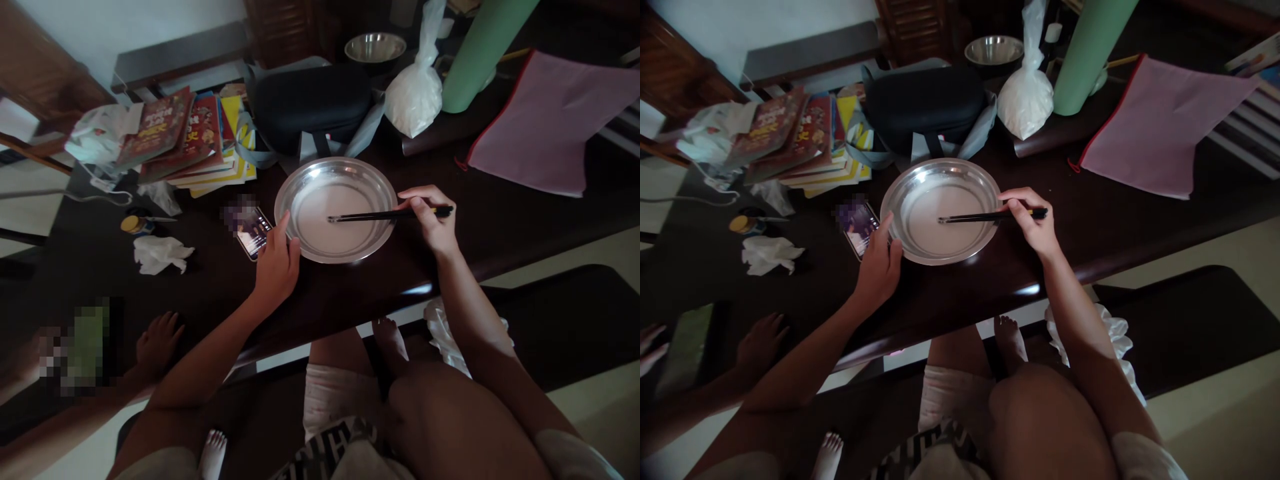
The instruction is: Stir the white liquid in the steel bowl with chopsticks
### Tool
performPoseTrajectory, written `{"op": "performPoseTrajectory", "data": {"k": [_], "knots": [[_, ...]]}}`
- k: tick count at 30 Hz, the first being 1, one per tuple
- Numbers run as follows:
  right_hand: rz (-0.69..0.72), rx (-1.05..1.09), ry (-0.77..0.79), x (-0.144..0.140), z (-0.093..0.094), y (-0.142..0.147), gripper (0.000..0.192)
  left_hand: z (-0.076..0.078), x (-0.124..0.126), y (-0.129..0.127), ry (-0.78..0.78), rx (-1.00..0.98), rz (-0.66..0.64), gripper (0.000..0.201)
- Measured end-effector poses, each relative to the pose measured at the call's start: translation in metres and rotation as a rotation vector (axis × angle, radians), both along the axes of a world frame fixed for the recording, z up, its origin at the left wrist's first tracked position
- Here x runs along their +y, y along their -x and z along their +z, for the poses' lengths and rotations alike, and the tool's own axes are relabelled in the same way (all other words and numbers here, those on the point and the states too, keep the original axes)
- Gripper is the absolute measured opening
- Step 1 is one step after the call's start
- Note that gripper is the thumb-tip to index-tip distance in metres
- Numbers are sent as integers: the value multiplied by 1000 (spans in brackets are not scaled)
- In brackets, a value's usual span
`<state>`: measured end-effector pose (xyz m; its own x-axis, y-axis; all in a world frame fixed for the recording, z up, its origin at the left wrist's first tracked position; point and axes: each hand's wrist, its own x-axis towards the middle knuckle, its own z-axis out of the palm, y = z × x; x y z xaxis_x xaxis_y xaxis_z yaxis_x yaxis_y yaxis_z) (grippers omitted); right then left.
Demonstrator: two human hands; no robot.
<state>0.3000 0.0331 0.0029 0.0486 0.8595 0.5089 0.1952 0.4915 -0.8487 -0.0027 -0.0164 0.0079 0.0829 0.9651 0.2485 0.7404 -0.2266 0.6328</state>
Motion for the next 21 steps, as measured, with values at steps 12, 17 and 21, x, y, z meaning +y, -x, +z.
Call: {"op": "performPoseTrajectory", "data": {"k": [12,17,21], "knots": [[8,-18,26,0,1,0,24,-1,8,6,-45,49,-32,56],[-54,10,-14,0,3,0,21,1,12,8,-52,6,-12,56],[30,28,38,0,2,0,22,0,15,11,-58,-46,24,55]]}}
